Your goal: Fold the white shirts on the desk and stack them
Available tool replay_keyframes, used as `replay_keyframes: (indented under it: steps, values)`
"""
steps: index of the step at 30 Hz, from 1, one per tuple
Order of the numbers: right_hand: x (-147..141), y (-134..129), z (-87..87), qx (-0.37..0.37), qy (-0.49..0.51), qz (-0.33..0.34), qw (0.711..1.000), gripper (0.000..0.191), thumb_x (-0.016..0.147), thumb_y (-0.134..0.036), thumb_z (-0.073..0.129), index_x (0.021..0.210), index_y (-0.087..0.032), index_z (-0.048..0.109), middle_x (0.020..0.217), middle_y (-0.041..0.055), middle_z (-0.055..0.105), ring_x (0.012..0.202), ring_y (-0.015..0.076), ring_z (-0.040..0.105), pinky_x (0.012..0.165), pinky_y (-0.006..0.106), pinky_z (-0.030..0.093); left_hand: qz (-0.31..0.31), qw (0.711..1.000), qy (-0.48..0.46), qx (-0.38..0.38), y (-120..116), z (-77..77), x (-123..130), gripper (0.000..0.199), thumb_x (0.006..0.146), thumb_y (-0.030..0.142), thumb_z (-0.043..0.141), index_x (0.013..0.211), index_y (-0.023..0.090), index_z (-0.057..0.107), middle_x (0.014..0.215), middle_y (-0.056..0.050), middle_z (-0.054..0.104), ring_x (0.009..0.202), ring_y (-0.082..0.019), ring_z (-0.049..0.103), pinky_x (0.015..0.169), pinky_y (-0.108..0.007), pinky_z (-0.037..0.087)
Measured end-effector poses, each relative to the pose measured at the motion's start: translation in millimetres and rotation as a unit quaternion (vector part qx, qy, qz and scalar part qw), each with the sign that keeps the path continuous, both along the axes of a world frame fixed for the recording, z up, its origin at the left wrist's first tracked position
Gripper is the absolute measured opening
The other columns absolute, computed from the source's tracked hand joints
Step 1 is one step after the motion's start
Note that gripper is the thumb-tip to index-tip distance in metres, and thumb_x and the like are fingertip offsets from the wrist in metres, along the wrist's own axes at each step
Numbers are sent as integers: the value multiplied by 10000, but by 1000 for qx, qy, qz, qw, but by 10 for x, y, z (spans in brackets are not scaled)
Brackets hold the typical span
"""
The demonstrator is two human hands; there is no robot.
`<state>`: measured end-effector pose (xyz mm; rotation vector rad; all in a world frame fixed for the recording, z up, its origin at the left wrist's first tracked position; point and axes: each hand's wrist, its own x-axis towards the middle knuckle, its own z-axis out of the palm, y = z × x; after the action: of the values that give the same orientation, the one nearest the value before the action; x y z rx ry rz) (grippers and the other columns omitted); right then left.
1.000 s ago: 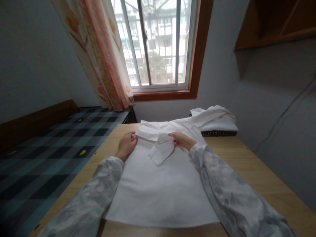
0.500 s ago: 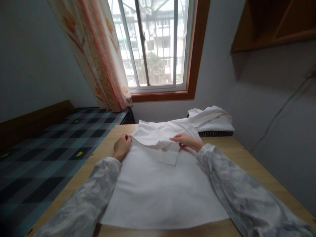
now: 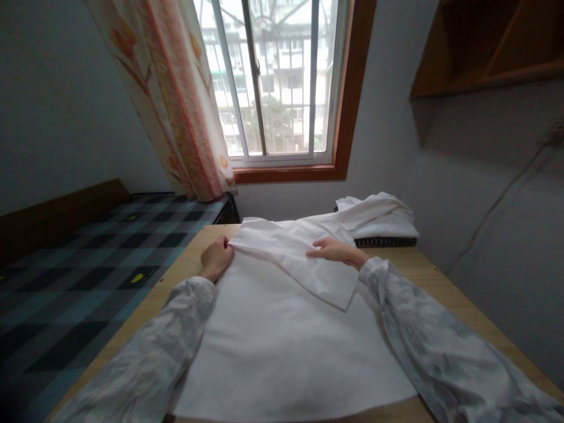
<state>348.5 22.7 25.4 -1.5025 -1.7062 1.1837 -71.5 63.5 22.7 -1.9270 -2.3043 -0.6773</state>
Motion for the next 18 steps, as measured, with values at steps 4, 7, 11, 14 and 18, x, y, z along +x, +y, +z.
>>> replay_keyframes:
  steps: [4, 7, 11, 14, 18]
  values:
    - [200, 138, -44, -78, -171, 66, 980, 469, 669, -556, 1038, 798, -203, 756, 591, 28, 658, 532, 193, 598, 541, 310, 504, -25, 999, -8, 17, 16, -58, -60, 166, 965, 224, 564, 1045, 223, 709, 1213, -158, 795, 1157, -336, 727, 978, -420, 496]
    - [150, 294, 47, -79, -211, 97, 969, 461, 732, -586, 991, 776, -200, 743, 620, 50, 693, 544, 188, 606, 533, 292, 471, -65, 995, -68, 18, 46, -90, -105, 255, 928, 171, 576, 1131, 224, 720, 1261, -138, 793, 1163, -301, 735, 974, -377, 515]
    - [-309, 582, 174, 119, -206, 45, 970, 331, 794, -461, 966, 849, -193, 779, 822, 70, 787, 719, 208, 670, 675, 292, 504, -81, 979, -186, 1, 103, -151, -180, 326, 902, 195, 609, 1205, 221, 725, 1134, -93, 831, 1019, -256, 765, 897, -328, 544]
    - [-856, 829, 164, 174, -133, 41, 975, 297, 902, -399, 886, 1088, -190, 785, 1038, 93, 820, 864, 219, 713, 801, 292, 536, -90, 966, -241, 23, 140, -206, -220, 300, 922, 236, 575, 1164, 225, 750, 1140, -92, 838, 1021, -261, 767, 895, -337, 555]
    - [-1574, 1150, 95, 182, -50, 42, 981, 288, 965, -321, 802, 1209, -183, 735, 1247, 124, 787, 1077, 225, 723, 986, 330, 550, -71, 956, -280, 51, 146, -245, -221, 297, 1005, 309, 479, 1015, 226, 764, 1096, -100, 839, 1031, -267, 767, 889, -338, 554]
